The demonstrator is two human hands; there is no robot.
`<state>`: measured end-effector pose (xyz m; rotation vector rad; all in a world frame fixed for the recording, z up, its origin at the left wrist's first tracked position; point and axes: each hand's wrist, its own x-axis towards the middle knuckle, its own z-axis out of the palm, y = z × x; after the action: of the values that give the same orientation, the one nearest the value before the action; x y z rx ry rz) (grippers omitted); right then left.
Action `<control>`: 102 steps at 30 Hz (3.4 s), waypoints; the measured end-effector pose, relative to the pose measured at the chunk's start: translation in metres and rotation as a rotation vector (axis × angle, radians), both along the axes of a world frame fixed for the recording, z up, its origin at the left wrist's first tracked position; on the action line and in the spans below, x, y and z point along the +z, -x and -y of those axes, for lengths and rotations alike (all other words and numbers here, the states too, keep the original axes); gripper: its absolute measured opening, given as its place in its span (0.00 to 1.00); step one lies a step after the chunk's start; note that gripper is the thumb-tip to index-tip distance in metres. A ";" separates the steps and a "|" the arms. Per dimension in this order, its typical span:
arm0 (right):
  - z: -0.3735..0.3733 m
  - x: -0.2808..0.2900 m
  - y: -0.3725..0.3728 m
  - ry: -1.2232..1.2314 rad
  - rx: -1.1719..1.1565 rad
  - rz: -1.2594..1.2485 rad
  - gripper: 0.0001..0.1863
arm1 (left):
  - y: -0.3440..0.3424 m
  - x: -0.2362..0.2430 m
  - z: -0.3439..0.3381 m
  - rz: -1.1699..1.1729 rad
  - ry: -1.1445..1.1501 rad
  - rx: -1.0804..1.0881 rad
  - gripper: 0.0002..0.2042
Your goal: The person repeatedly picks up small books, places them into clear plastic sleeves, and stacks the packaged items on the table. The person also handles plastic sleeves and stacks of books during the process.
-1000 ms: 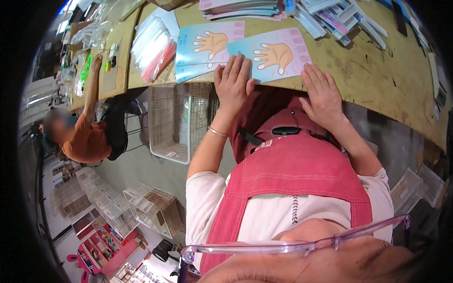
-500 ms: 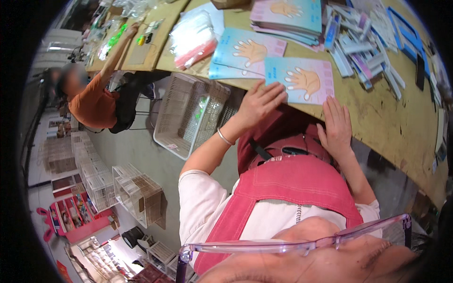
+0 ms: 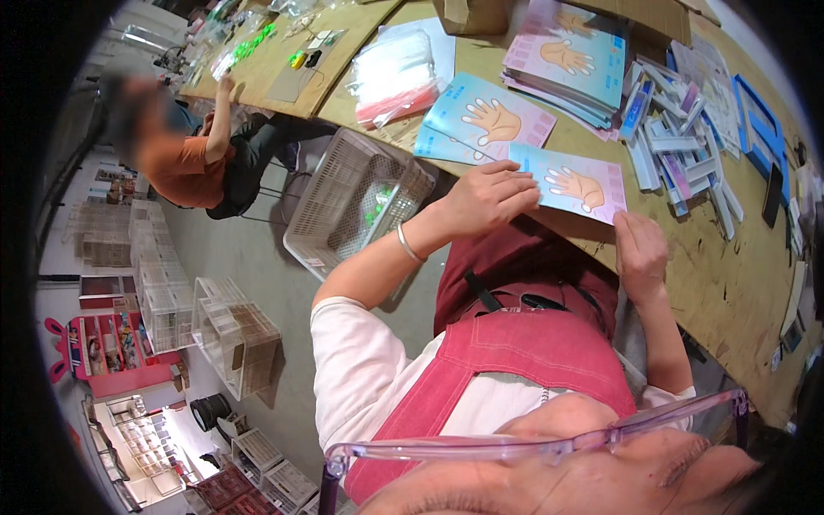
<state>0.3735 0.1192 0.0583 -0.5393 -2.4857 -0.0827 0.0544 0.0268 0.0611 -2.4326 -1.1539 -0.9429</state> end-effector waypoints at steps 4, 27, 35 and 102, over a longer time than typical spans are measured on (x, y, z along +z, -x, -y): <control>-0.006 0.011 -0.003 -0.052 0.058 -0.091 0.12 | 0.014 0.018 0.003 -0.032 0.027 0.014 0.16; -0.029 0.051 0.062 -0.163 0.293 -0.376 0.16 | 0.084 0.069 0.026 -0.140 -0.215 0.392 0.15; -0.011 -0.005 0.093 0.170 0.257 -0.082 0.14 | 0.178 -0.004 0.026 0.061 0.083 0.827 0.13; 0.063 -0.034 0.058 1.577 -0.023 -0.875 0.09 | -0.006 -0.042 -0.047 0.463 0.294 0.749 0.12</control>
<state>0.3153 0.0565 0.0245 -0.8823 -1.2312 1.7596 0.0604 0.0741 0.0190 -1.7093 -2.2745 -1.1422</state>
